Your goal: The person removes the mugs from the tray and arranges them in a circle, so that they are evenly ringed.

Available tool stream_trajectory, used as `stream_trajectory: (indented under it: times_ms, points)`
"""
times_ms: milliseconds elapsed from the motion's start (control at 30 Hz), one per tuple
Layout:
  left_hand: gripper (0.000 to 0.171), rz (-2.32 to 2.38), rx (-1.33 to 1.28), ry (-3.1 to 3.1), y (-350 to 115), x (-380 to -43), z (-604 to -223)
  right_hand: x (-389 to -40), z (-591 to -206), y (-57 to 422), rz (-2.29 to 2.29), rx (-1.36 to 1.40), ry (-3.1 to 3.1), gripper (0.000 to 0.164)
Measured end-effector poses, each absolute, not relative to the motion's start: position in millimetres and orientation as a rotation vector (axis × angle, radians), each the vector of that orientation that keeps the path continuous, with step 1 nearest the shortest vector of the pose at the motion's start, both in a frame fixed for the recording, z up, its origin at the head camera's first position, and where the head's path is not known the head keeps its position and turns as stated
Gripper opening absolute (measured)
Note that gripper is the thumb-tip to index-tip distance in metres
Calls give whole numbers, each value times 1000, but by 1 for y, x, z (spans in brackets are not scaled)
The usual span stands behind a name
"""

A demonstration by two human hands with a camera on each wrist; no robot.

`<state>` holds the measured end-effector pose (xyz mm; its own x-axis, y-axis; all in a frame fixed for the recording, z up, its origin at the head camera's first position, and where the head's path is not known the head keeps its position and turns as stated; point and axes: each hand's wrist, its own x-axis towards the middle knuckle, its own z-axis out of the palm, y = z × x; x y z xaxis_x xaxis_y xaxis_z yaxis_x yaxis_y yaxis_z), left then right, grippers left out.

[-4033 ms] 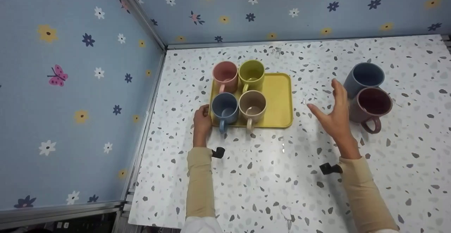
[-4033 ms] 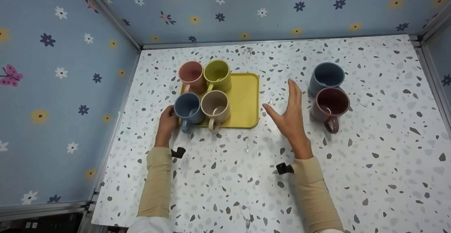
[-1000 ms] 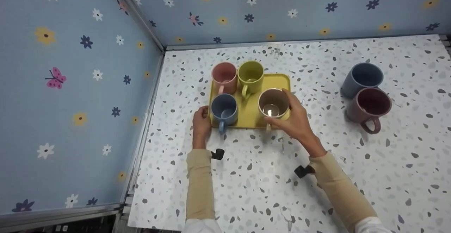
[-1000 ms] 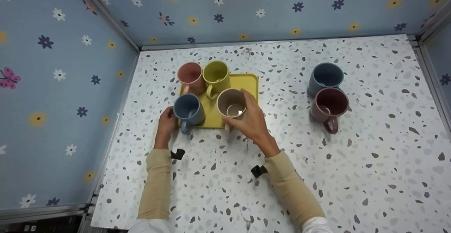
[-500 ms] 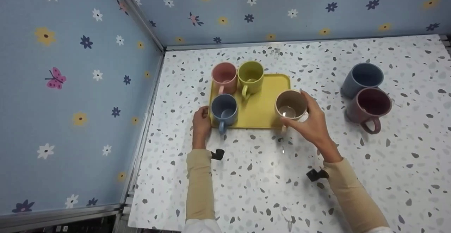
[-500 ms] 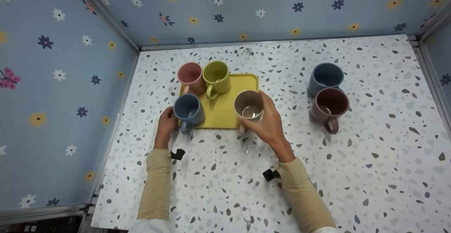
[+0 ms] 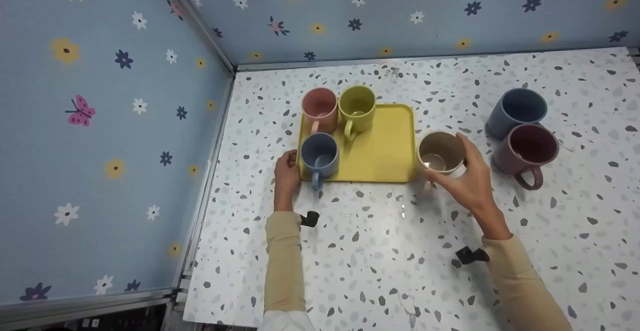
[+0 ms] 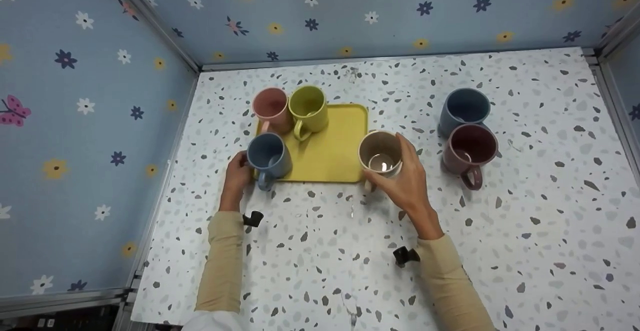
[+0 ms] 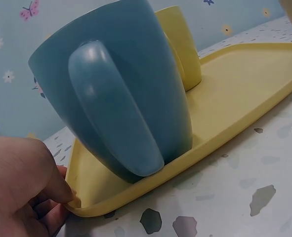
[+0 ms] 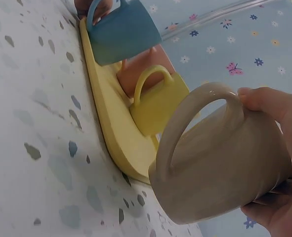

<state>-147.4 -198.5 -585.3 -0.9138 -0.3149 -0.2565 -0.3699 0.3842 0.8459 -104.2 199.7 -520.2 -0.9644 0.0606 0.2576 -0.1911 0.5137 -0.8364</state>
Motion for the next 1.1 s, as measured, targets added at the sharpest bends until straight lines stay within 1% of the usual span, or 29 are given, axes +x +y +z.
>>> stream_trajectory:
  times_ms: [300,667,900,1100]
  points:
    - [41,1563,-651,2579,-199,-147,-585,-96,-522,215,1422,61,-2494,99]
    - [41,1541,-655,2567,-201,-147,-589,-83,-526,235,1391,-53,-2511,105]
    - [42,1599,-624,2590,-200,-147,-588,-76,-527,248,1342,-148,-2489,102]
    - [41,1614,-640,2559,-199,-147,-586,-70,-528,256,1355,-202,-2468,103]
